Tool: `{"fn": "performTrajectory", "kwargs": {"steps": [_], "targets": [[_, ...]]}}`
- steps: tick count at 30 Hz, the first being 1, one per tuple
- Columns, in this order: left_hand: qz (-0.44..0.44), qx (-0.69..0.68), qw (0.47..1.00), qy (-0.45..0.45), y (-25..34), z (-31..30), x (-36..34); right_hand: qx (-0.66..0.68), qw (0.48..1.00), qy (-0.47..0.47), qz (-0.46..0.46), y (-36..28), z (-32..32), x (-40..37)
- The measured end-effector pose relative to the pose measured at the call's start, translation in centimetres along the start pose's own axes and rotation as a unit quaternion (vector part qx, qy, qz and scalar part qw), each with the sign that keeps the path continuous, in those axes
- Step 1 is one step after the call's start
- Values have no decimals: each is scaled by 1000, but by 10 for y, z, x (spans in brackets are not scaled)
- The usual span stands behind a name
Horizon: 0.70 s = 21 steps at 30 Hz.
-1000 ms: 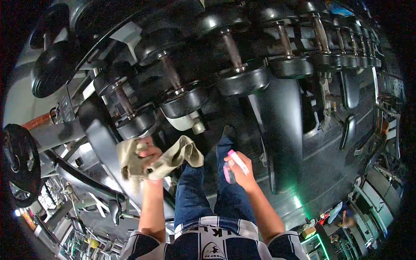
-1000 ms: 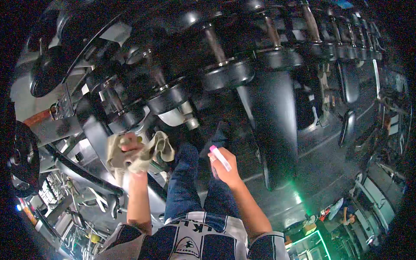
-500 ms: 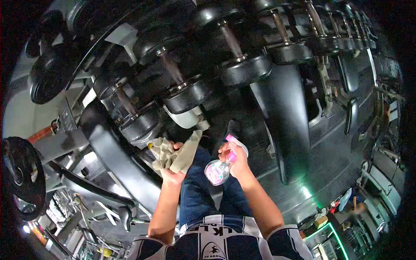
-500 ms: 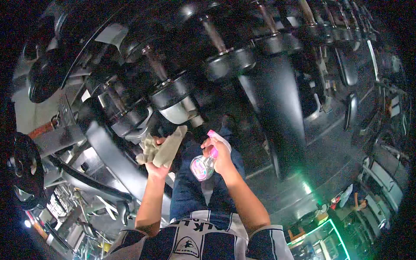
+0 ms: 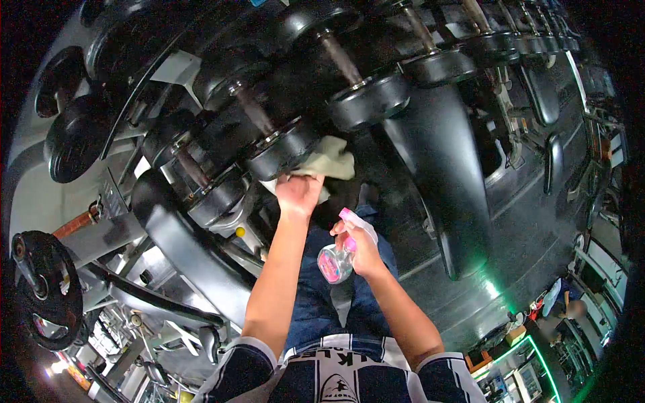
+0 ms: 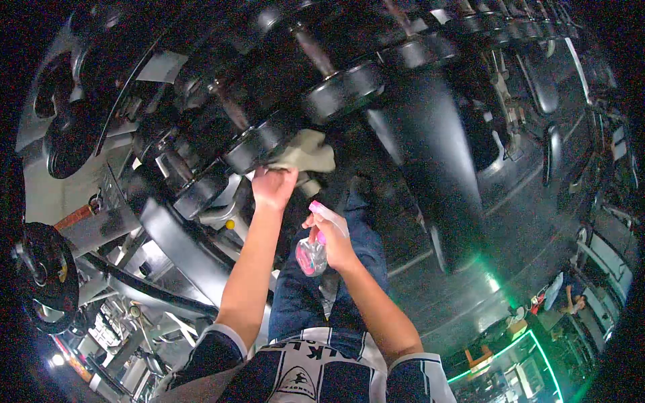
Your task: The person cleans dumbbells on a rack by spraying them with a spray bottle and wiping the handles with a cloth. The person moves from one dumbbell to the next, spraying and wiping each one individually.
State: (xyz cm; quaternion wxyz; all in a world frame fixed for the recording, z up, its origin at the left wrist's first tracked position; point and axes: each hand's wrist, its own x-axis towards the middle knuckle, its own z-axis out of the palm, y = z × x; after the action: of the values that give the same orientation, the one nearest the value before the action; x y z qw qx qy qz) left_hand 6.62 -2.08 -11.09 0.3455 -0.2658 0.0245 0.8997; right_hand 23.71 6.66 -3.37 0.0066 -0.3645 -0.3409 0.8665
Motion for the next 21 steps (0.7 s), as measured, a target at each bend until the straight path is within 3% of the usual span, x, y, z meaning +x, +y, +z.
{"fn": "performTrajectory", "kwargs": {"steps": [2,3,4,10,12,13,16,19,21], "targets": [[90,40,978,186,-15,33,12,-18,1000,-5,1,-3,-8,-1],[76,72,978,183,-15,39,4,-50,999,-10,-8,-6,-12,-1],[72,24,991,113,-8,28,-4,-81,997,-14,-15,-8,-16,-2],[120,169,967,150,20,66,-101,-120,992,-32,-19,-27,-35,-10],[93,194,973,87,23,86,-124,-115,993,-23,-16,-37,-40,-9],[106,209,967,99,17,100,-130,-101,994,-22,-18,-42,-42,-8],[78,124,981,129,13,120,-156,-132,991,-18,-25,-59,-48,-5],[87,189,971,122,6,144,-174,-151,988,-3,-26,-68,-51,0],[58,126,986,89,25,81,-174,-154,988,2,-24,-70,-51,-1]]}}
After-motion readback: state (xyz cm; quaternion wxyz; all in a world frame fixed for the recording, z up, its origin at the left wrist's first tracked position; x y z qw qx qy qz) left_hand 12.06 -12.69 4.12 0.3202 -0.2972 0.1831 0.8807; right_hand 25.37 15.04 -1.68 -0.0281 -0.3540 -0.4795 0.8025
